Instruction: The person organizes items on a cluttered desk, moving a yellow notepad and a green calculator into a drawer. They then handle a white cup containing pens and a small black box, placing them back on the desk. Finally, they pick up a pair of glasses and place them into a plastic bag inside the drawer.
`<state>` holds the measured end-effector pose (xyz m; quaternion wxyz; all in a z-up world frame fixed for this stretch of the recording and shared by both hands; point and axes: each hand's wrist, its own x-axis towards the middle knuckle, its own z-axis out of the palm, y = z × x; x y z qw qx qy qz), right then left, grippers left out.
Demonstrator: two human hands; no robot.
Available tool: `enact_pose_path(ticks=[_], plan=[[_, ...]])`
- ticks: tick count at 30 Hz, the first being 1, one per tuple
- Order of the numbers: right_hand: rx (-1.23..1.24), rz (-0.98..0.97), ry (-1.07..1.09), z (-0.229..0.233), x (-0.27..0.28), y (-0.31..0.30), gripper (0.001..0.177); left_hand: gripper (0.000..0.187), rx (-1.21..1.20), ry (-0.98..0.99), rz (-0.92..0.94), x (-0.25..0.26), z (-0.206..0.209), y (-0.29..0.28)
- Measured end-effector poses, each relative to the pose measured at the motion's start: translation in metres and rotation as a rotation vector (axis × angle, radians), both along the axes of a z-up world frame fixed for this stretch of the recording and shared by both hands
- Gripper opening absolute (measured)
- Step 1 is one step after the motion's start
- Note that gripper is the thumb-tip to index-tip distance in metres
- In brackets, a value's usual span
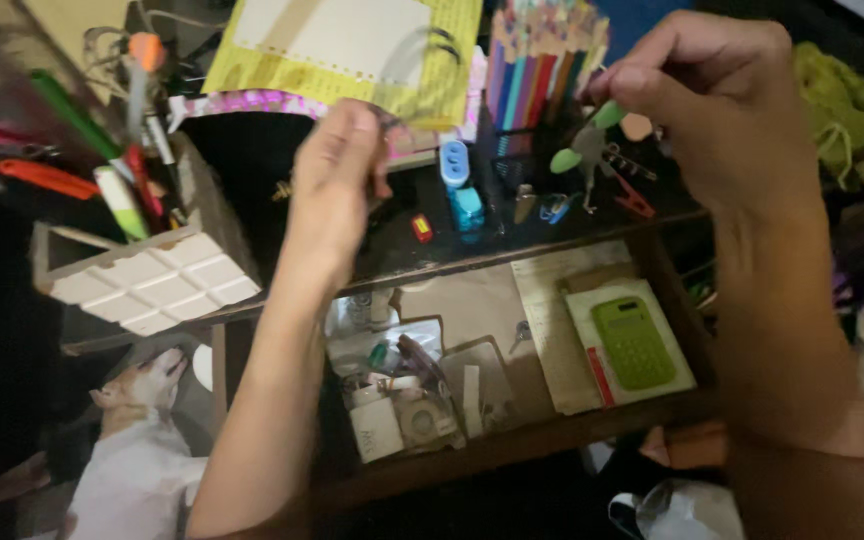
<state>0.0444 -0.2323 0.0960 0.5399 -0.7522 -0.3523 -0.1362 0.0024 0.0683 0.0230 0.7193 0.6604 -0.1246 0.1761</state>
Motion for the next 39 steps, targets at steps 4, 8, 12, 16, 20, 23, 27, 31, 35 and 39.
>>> enact_pose_path(ticks=[4,8,12,16,20,23,27,31,35,39], plan=[[-0.029,0.009,0.033,-0.02,0.0,-0.019,0.013,0.024,-0.067,-0.026,-0.059,0.005,-0.009,-0.006],[-0.062,0.002,0.074,-0.036,-0.001,-0.023,0.011,0.019,0.048,-0.098,-0.093,0.001,-0.021,-0.036],[0.001,0.025,0.121,-0.038,0.002,-0.022,0.01,0.027,0.162,-0.111,-0.082,0.0,-0.034,-0.062],[-0.125,-0.017,-0.043,-0.047,0.009,-0.015,0.015,0.019,0.098,-0.024,-0.061,0.006,-0.04,-0.073],[-0.166,-0.028,-0.057,-0.054,0.012,-0.007,0.017,0.018,0.033,0.088,-0.069,0.005,-0.04,-0.075],[-0.203,-0.001,-0.043,-0.054,0.014,0.001,0.018,0.02,-0.047,0.136,-0.08,0.008,-0.039,-0.071],[-0.344,-0.082,-0.159,-0.055,0.008,0.005,0.018,0.02,-0.077,0.11,-0.093,0.01,-0.04,-0.064],[-0.455,-0.131,-0.373,-0.059,0.006,0.007,0.021,0.019,-0.074,0.12,-0.103,0.01,-0.039,-0.06],[-0.516,-0.127,-0.39,-0.063,0.007,0.006,0.024,0.02,-0.062,0.117,-0.106,0.009,-0.04,-0.061],[-0.543,-0.138,-0.387,-0.066,0.006,0.008,0.023,0.021,-0.093,0.098,-0.165,0.01,-0.039,-0.06]])
